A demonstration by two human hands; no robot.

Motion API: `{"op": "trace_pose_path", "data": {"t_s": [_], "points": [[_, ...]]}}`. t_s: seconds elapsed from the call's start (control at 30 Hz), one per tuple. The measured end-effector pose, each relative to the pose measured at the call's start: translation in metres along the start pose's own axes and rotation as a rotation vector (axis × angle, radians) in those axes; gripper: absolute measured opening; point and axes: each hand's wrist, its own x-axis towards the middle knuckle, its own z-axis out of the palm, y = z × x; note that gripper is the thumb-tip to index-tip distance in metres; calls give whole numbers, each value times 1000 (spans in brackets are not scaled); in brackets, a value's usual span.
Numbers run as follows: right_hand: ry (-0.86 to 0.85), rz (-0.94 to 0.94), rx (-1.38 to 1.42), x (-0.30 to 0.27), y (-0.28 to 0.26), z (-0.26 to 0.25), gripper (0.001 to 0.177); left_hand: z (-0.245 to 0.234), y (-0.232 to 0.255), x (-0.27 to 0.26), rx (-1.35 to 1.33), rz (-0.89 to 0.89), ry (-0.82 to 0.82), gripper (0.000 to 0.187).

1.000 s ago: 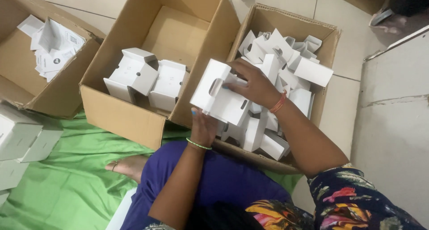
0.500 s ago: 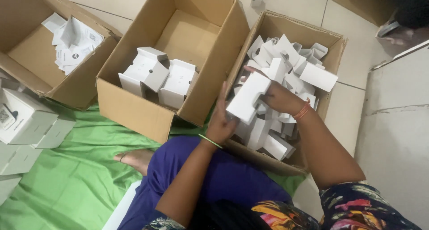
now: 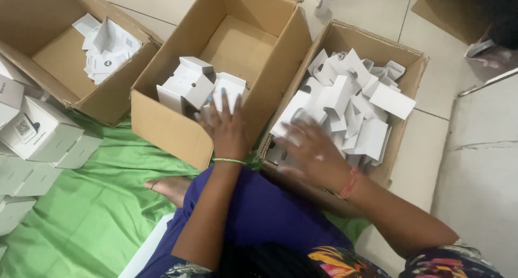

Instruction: The person organizes, assembles, and packages small white product boxes into larger cardboard containers while sitting on the floor.

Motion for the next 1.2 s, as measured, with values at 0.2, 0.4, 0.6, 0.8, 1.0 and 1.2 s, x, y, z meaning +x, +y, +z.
{"op": "trace_pose_path", "data": {"t_s": [0.2, 0.4, 0.6, 0.8, 1.0, 1.2], "points": [[-282, 64, -89, -4, -8, 37, 83, -2, -59, 4, 165, -227, -391, 73], [-362, 134, -166, 1, -13, 29, 69, 41, -75, -12, 101, -55, -344, 39], [-485, 176, -214, 0, -11, 30, 42, 28, -73, -14, 101, 98, -251, 33], [-362, 152, -166, -4, -8, 45, 42, 21, -58, -14, 99, 96, -274, 34], [-224, 139, -131, -10, -8, 56, 39, 21, -59, -15, 74, 116, -332, 42], [-84, 84, -94, -18, -2, 66, 39, 33, -59, -17, 135, 171, -322, 33]]}}
